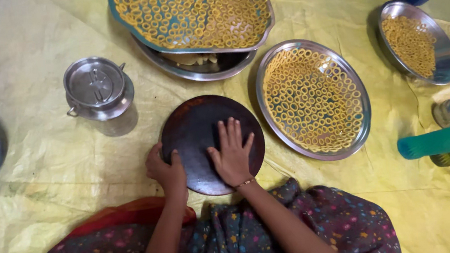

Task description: The person rolls small pieces of dough into thin strips on a wooden board, then folds and joins the ends to form rings. The rings are placed onto metal trays that already contain many similar pieces.

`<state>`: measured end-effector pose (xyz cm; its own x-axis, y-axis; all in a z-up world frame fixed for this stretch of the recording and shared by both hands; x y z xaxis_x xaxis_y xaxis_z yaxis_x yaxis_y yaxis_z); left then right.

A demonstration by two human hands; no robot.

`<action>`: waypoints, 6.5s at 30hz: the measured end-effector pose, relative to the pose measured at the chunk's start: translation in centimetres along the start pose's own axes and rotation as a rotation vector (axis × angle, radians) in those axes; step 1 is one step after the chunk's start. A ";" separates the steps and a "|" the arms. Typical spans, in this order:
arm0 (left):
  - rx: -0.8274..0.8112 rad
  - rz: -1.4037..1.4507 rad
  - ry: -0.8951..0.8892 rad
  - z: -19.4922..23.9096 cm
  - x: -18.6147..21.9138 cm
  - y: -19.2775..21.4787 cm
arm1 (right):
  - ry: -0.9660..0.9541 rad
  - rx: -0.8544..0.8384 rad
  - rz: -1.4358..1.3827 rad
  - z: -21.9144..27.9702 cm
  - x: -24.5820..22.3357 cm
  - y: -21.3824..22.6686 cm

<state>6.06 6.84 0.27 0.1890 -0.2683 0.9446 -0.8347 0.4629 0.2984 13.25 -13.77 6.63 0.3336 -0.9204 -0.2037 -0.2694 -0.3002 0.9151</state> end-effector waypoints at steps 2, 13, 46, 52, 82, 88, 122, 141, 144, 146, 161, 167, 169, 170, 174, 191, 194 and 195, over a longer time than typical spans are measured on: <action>0.006 0.019 0.009 -0.3 0.0 0.0 | -0.144 0.079 -0.114 0.0 2.2 0.7; 0.048 0.075 -0.002 -0.8 0.0 0.1 | 0.016 0.059 -0.191 2.5 2.0 3.2; -1.132 1.531 0.609 13.7 16.4 3.4 | 0.158 0.294 -0.365 8.5 -12.8 19.5; -1.214 1.579 0.581 12.1 15.1 3.0 | 0.377 0.215 -0.532 13.8 -17.0 20.7; -0.366 1.270 0.811 3.7 4.3 3.9 | -0.216 -0.105 -0.480 -8.3 -13.7 7.2; -0.318 0.988 0.633 1.2 -0.7 2.8 | -0.372 0.119 -0.976 -11.9 -14.8 0.5; -0.358 0.570 0.472 5.7 -2.8 -3.1 | -0.062 0.583 -0.557 1.8 13.2 33.7; -0.417 -0.283 -0.716 9.6 17.2 -8.3 | -0.051 0.395 -0.538 -1.2 12.8 24.5; -0.358 -0.276 -0.700 8.0 16.2 -7.6 | -0.051 0.361 -0.507 -1.5 11.0 23.1; -0.286 -0.228 -0.690 6.2 15.9 -6.9 | -0.061 0.339 -0.496 -1.7 10.1 22.5; -0.484 -0.405 -0.880 4.0 17.0 -17.2 | -0.148 0.306 -0.461 -2.8 10.6 19.0; -0.639 -0.533 -1.081 9.8 15.7 -17.3 | -0.163 0.288 -0.510 -3.3 11.1 18.2; -0.704 -0.547 -1.168 12.3 15.5 -15.3 | -0.153 0.295 -0.535 -3.3 11.0 18.4; -0.766 -0.524 -1.167 13.6 15.3 -13.9 | -0.147 0.300 -0.549 -3.3 10.8 18.5; -0.900 -0.478 -1.150 15.9 15.4 -11.0 | -0.101 0.316 -0.574 -3.8 9.8 18.9; -0.735 -0.442 -1.124 12.8 16.5 -14.4 | -0.144 0.313 -0.599 -3.9 9.8 18.5; -0.867 -0.466 -1.105 16.4 15.1 -10.7 | -0.141 0.288 -0.618 -3.8 9.0 18.5; -0.886 -0.448 -1.115 17.2 14.9 -9.7 | -0.141 0.279 -0.623 -3.8 8.8 18.5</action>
<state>8.06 -16.22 9.14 -0.4858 -0.8249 0.2890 -0.1615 0.4097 0.8978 14.61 -26.47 23.05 0.3860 -0.5742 -0.7220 -0.2944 -0.8184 0.4935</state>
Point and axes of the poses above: each hand's wrist, its own z-axis away from the middle knuckle, its own y-axis out of the back of the hand, x = y × z, the point moved 9 cm from there along -z, towards the middle knuckle, and after that the axes turned 8 degrees about x, right-handed, at the moved point
